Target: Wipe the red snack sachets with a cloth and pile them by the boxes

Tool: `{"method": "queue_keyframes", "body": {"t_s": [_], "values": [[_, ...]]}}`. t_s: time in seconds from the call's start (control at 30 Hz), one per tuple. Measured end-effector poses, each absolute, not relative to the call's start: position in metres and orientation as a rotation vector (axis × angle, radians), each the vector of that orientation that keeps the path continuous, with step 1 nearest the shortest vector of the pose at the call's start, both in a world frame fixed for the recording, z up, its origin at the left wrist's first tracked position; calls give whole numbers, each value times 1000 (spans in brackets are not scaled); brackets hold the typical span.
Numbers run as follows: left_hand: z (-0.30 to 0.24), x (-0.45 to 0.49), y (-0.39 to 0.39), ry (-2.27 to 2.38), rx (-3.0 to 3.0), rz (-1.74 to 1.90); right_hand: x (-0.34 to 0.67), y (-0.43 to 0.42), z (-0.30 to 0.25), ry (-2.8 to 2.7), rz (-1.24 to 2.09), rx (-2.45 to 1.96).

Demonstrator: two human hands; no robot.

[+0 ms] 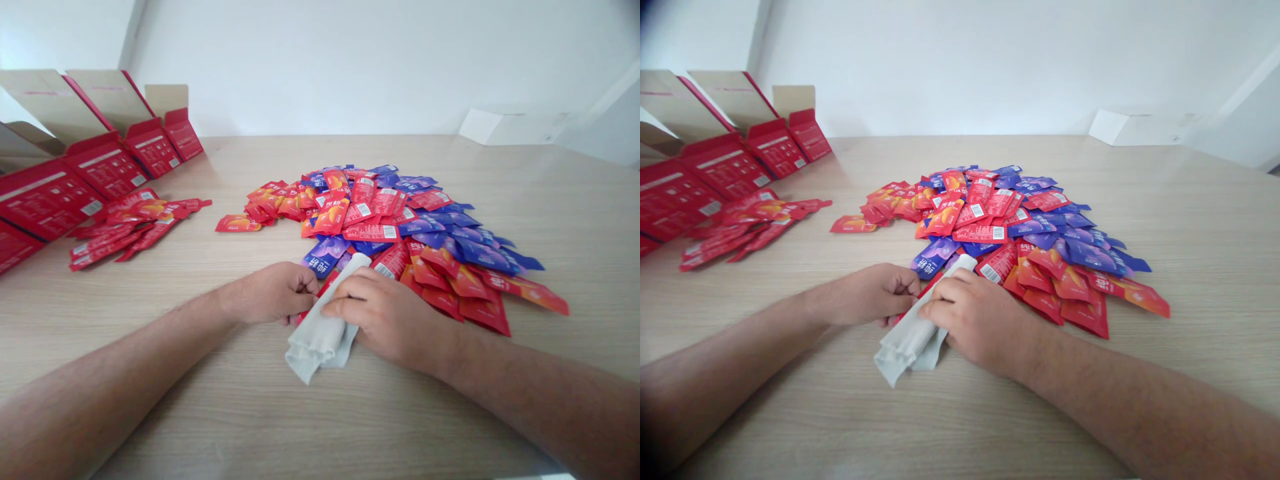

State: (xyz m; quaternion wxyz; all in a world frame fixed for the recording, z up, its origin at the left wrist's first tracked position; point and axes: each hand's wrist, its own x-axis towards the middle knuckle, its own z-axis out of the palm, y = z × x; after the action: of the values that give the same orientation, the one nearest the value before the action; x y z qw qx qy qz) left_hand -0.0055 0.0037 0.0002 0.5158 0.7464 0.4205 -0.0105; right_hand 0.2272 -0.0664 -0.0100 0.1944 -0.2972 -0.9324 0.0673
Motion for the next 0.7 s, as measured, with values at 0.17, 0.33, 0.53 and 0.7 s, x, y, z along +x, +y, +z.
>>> {"method": "queue_keyframes", "body": {"t_s": [0.17, 0.33, 0.53, 0.7], "values": [[0, -6, 4, 1021, 1829, -25, 226, -68, -8, -2683, 193, -754], [0, -6, 3, 1008, 1807, -25, 226, -67, -9, -2615, 206, -857], [3, -4, 4, 1014, 1829, -25, 227, -68, -9, -2687, 211, -729], [0, -6, 4, 1004, 1807, -28, 229, -66, -12, -2608, 174, -861]]}}
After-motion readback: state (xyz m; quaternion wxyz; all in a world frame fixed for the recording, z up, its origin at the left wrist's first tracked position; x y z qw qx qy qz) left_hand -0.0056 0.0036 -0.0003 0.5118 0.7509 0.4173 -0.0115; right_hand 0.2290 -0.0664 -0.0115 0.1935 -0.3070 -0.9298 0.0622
